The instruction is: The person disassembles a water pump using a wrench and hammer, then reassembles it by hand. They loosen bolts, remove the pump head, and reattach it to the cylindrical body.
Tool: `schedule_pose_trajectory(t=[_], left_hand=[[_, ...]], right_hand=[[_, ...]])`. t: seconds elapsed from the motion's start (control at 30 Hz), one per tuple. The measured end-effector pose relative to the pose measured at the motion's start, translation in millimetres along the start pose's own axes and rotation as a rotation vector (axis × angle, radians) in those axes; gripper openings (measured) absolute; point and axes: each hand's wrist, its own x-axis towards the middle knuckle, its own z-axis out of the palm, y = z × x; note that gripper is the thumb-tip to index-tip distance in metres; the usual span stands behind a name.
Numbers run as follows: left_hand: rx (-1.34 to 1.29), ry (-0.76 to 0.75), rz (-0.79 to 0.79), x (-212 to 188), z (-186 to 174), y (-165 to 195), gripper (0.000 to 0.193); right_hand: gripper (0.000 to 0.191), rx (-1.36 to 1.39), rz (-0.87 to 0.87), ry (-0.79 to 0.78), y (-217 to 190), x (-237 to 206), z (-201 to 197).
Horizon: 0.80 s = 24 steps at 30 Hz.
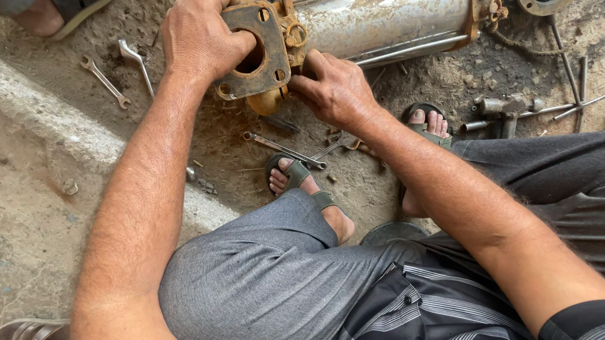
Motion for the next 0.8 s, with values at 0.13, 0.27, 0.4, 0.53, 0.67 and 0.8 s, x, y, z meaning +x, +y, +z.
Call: schedule_pose_trajectory(t=[0.13, 0.27, 0.4, 0.53, 0.67, 0.8], left_hand=[[0.002, 0.003, -0.006, 1.9, -0.2, 0.6, 0.034], [0.009, -0.006, -0.008, 2.0, 1.3, -0.2, 0.032], [0.01, 0.006, 0.0, 1.7, 3.5, -2.1, 0.033], [0.019, 0.011, 0.004, 3.5, 5.4, -3.9, 0.032], [0.011, 0.012, 0.007, 3.5, 6.6, -4.8, 0.032], [0.016, 0.02, 0.02, 2.4, 6.4, -4.9, 0.032]], right_hand=[[0.038, 0.045, -0.056, 0.052, 0.4, 1.2, -1.4], [0.022, 0.001, 0.04, -0.004, -2.2, 1.3, -0.1], [0.024, 0.018, -0.004, -0.008, 0.2, 1.5, -2.5], [0.04, 0.096, -0.041, 0.04, 0.3, 3.9, -4.5], [0.018, 0.032, 0.052, -0.007, -3.5, 5.1, -5.0], [0.021, 0.074, 0.022, -0.01, -2.6, 4.4, -7.6]])
